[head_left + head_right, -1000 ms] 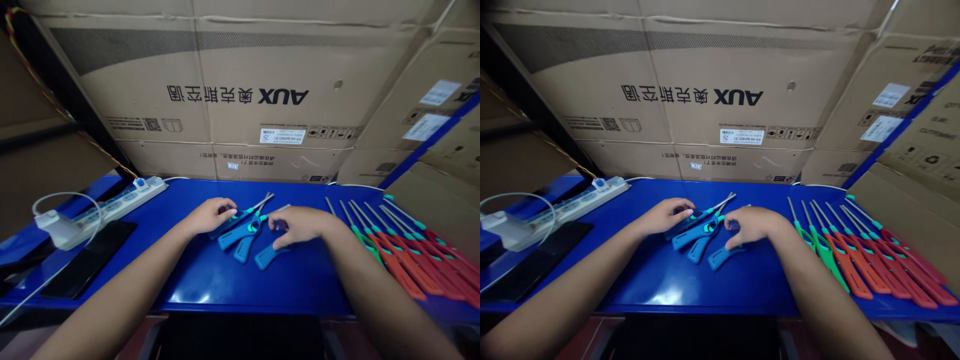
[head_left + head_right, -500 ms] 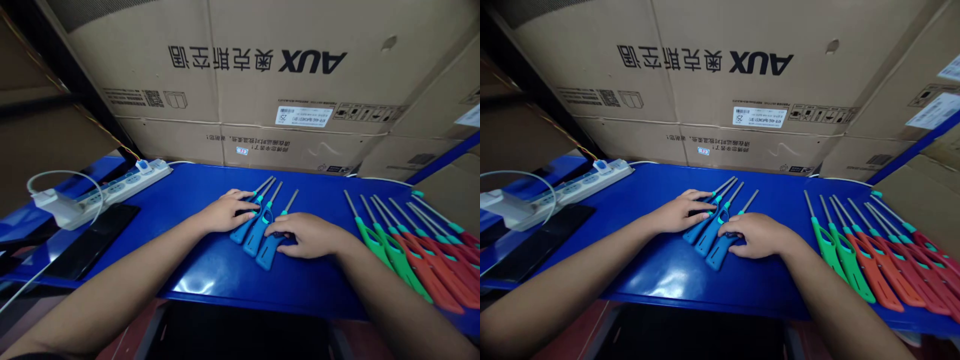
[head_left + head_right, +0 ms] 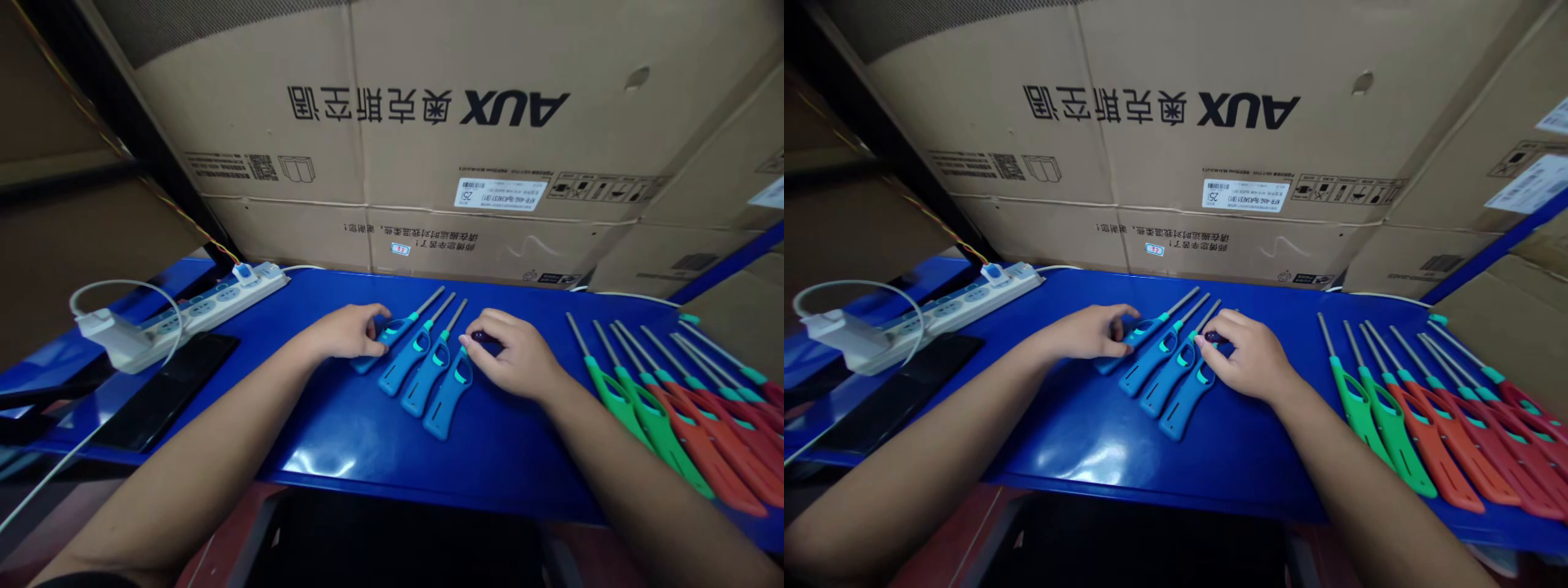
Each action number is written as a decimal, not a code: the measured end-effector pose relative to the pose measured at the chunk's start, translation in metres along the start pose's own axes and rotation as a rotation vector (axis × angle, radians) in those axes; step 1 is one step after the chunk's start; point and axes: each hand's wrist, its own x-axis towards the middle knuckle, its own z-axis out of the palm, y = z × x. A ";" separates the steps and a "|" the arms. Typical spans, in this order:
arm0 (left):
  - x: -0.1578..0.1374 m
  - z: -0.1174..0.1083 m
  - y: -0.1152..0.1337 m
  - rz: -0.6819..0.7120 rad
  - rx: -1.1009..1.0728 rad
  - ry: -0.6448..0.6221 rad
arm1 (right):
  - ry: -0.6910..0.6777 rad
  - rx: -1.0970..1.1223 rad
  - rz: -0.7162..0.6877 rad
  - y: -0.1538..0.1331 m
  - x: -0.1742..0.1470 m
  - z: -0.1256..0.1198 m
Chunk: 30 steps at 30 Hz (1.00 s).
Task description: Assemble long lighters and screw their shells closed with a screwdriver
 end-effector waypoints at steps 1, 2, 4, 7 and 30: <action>0.000 0.000 0.000 0.001 0.040 0.030 | 0.011 0.000 -0.005 -0.002 0.000 0.000; -0.001 0.000 0.001 0.011 0.087 0.061 | 0.017 -0.002 -0.010 -0.003 -0.001 0.000; -0.001 0.001 0.001 0.047 0.173 0.098 | 0.014 -0.008 -0.017 -0.003 -0.001 0.000; -0.001 -0.001 0.003 0.028 0.216 0.080 | 0.000 0.002 -0.055 0.002 -0.001 0.000; -0.020 0.058 0.070 -0.075 0.152 0.138 | -0.305 -0.133 -0.183 0.019 -0.004 -0.015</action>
